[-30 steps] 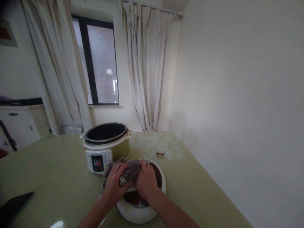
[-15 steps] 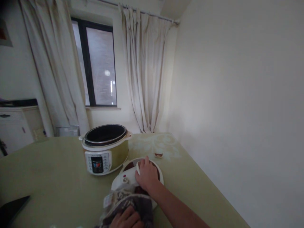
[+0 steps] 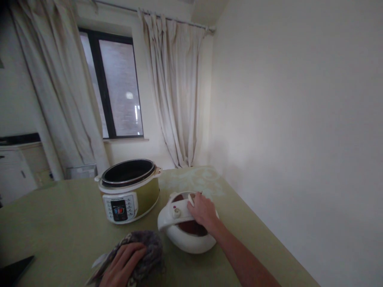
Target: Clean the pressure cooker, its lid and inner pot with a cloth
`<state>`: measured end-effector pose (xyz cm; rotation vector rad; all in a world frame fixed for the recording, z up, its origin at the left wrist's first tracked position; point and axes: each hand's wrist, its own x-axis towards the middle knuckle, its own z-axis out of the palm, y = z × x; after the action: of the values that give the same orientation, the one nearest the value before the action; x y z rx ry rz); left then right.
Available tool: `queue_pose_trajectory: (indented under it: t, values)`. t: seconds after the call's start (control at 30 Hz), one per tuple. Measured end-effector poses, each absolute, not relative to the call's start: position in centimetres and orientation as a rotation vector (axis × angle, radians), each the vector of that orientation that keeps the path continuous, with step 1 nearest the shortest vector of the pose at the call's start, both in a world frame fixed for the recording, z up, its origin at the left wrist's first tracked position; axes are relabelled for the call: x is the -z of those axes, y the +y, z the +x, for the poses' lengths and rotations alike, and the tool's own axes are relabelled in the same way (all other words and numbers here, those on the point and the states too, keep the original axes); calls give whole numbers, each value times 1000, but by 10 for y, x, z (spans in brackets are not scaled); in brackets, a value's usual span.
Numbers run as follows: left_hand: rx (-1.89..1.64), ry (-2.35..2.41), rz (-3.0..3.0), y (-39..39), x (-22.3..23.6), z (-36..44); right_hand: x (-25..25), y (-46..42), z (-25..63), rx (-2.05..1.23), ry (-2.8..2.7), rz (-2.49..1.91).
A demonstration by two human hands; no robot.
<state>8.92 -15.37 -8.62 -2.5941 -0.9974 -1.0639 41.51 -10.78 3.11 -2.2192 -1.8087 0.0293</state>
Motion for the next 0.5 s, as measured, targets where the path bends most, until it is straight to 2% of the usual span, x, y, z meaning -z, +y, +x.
queue_pose_trajectory:
  t: [0.13, 0.33, 0.5]
  values:
    - [1032, -1236, -2615, -129, 59, 131, -64, -108, 468, 57, -1656, -2285]
    - [712, -1447, -2766, -52, 9, 220, -119, -118, 541, 110, -1517, -2266]
    - [704, -1569, -2695, 4, 7, 276, -140, -131, 583, 123, -1408, -2220]
